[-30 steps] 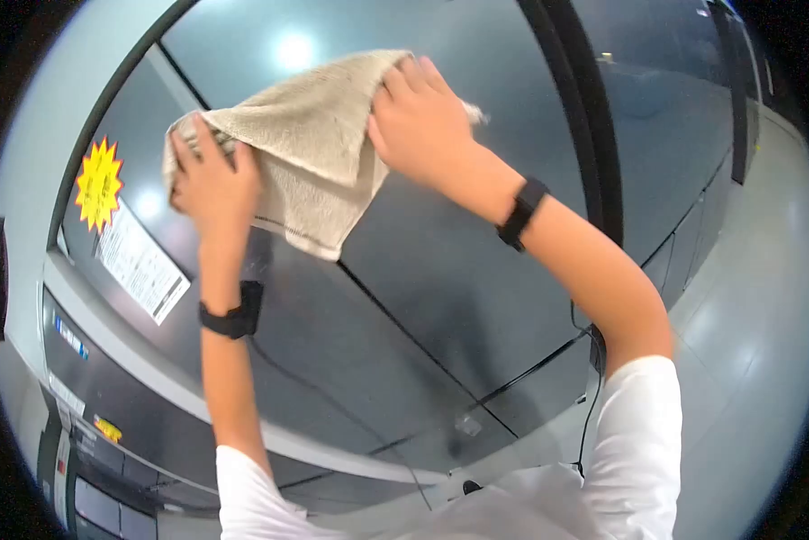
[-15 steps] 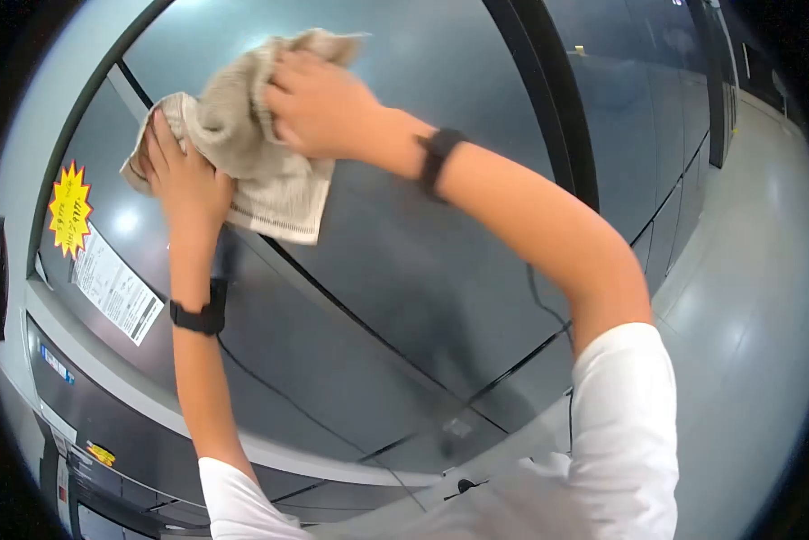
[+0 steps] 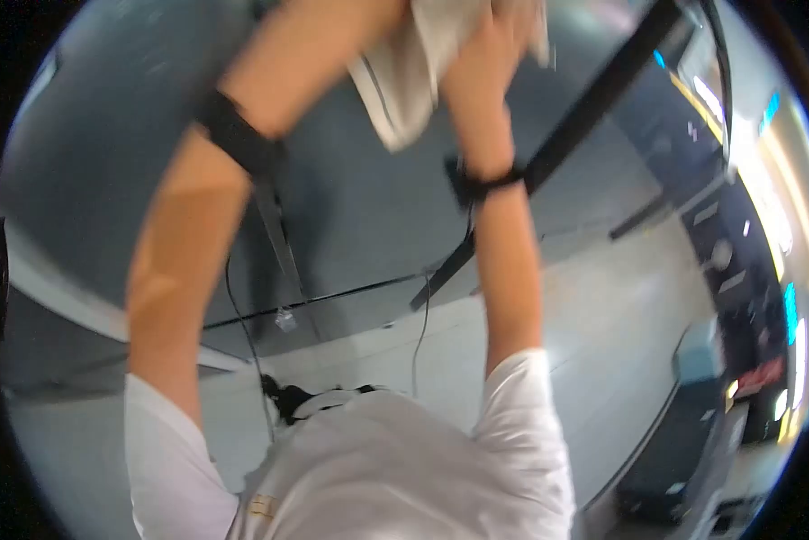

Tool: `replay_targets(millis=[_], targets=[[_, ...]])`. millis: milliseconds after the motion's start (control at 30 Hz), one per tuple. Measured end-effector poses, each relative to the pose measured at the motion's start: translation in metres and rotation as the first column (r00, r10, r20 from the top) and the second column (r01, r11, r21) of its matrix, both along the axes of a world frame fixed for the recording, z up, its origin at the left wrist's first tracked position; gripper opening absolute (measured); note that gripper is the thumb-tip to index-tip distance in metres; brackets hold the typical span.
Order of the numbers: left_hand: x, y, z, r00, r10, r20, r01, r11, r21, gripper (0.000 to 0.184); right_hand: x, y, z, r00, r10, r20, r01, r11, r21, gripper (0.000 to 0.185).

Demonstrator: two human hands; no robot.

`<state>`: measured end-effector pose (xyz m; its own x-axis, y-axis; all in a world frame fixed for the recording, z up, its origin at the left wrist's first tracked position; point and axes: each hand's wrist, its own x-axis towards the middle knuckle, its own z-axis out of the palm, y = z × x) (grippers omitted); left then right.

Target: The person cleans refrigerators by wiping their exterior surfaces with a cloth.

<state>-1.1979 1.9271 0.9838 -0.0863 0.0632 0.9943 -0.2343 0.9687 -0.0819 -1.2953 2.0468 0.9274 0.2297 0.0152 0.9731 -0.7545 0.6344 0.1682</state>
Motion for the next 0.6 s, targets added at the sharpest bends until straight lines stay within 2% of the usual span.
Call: replay_targets(millis=[33,67,133,167,233,300,367,400,467,533,600], targets=[[-0.009,-0.003,-0.047,1.000,-0.014,0.009,0.014,1.000,0.021,0.052,0.014,-0.008,-0.042,0.997,0.038,0.062,-0.039,0.999,0.010,0.033],[0.005,-0.005,-0.091,0.989,-0.097,0.113,0.087,0.992,0.092,0.054,0.029,-0.014,-0.086,0.988,0.071,0.137,-0.076,0.997,0.032,0.034],[0.035,-0.008,-0.176,0.922,-0.264,0.282,0.187,0.943,0.274,0.060,0.064,-0.017,-0.180,0.945,0.086,0.315,-0.124,0.987,0.104,0.037],[0.043,-0.016,-0.220,0.873,-0.399,0.280,0.272,0.876,0.399,0.061,0.083,-0.020,-0.220,0.916,0.078,0.393,-0.149,0.977,0.155,0.038],[0.067,-0.021,-0.303,0.810,-0.490,0.323,0.220,0.764,0.606,0.063,0.111,-0.030,-0.280,0.854,0.032,0.519,-0.196,0.944,0.265,0.041],[0.083,-0.036,-0.326,0.814,-0.502,0.293,0.123,0.641,0.758,0.067,0.122,-0.051,-0.298,0.812,0.009,0.583,-0.262,0.899,0.351,0.045],[0.078,-0.027,-0.290,0.895,-0.385,0.224,0.101,0.666,0.739,0.070,0.124,-0.049,-0.273,0.795,0.051,0.604,-0.330,0.873,0.360,0.048],[0.085,-0.046,-0.288,0.926,-0.326,0.190,0.088,0.676,0.732,0.071,0.124,-0.065,-0.260,0.793,0.076,0.604,-0.360,0.859,0.364,0.050],[0.109,-0.094,-0.232,0.954,-0.296,0.045,0.163,0.637,0.754,0.079,0.130,-0.100,-0.217,0.787,0.140,0.601,-0.417,0.839,0.350,0.054],[0.124,-0.149,-0.226,0.993,-0.092,-0.080,0.122,0.678,0.725,0.093,0.143,-0.152,-0.192,0.769,0.207,0.605,-0.484,0.807,0.339,0.058],[0.132,-0.189,-0.243,0.980,0.032,-0.197,0.118,0.703,0.701,0.093,0.161,-0.185,-0.187,0.746,0.260,0.614,-0.543,0.770,0.335,0.062]])
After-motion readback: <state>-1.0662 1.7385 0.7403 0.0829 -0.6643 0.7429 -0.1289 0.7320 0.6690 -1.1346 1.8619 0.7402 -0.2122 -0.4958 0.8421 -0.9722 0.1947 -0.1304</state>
